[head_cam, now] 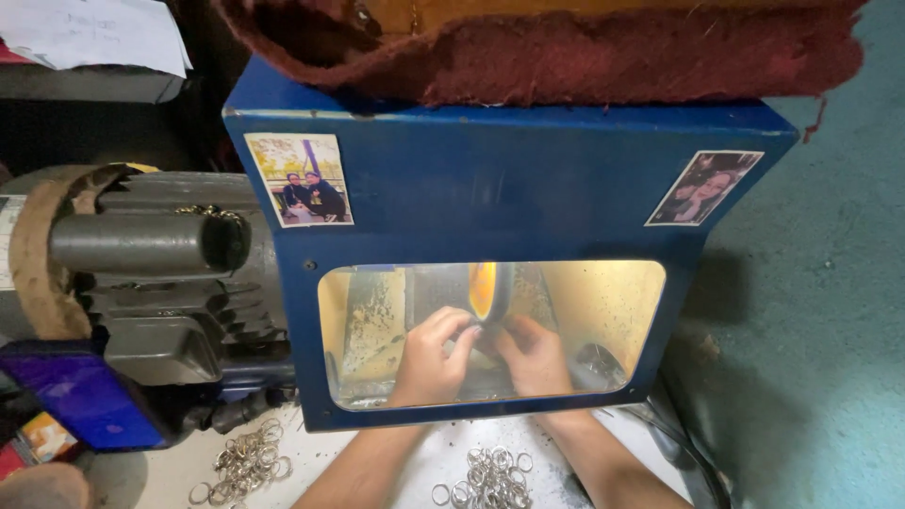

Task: Polishing small metal rings using a bench-top polishing machine.

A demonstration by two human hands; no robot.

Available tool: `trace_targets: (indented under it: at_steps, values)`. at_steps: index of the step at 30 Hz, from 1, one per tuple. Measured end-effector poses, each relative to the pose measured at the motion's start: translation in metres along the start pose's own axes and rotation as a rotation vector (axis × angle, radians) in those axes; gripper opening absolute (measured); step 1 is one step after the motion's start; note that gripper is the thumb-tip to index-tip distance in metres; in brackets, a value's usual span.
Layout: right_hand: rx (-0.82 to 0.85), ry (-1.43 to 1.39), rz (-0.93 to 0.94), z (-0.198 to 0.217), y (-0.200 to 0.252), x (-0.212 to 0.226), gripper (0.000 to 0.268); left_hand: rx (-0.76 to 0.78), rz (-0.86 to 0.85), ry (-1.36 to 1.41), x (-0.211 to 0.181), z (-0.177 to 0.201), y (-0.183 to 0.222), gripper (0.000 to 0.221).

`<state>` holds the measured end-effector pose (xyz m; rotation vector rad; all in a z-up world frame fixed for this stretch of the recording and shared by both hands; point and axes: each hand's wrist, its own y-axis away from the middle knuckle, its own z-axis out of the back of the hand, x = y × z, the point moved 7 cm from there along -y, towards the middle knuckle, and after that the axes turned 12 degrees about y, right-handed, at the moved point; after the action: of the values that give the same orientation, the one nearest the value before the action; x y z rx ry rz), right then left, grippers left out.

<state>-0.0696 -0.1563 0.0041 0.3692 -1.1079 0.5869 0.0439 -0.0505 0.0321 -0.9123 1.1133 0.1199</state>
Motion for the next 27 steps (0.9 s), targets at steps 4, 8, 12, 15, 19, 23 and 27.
trace_targets:
  at_steps: [4,8,12,15,19,23,27]
  values:
    - [-0.061,-0.066,0.066,0.000,0.001,0.000,0.027,-0.023,-0.043,0.014,-0.001,0.002,0.000,0.005]
    - [-0.092,-0.018,0.030,0.015,0.010,0.019,0.022,0.060,-0.117,0.108,-0.031,0.008,-0.005,0.009]
    - [-0.200,0.308,0.717,0.032,0.035,0.066,0.009,0.108,-0.179,0.135,-0.037,0.015,-0.002,0.005]
    - [-0.159,0.369,0.747,0.032,0.029,0.058,0.009,0.098,-0.137,0.127,-0.026,0.013,-0.002,0.006]
    - [-0.030,0.134,0.308,0.022,0.009,0.031,0.022,0.075,0.000,0.162,-0.008,0.006,-0.001,0.007]
    - [0.009,0.022,-0.027,0.012,0.016,0.032,0.033,0.020,0.244,0.172,0.016,0.000,0.000,0.009]
    - [-0.013,0.033,-0.054,0.005,0.011,0.027,0.023,-0.009,0.300,0.205,0.016,0.002,0.001,0.008]
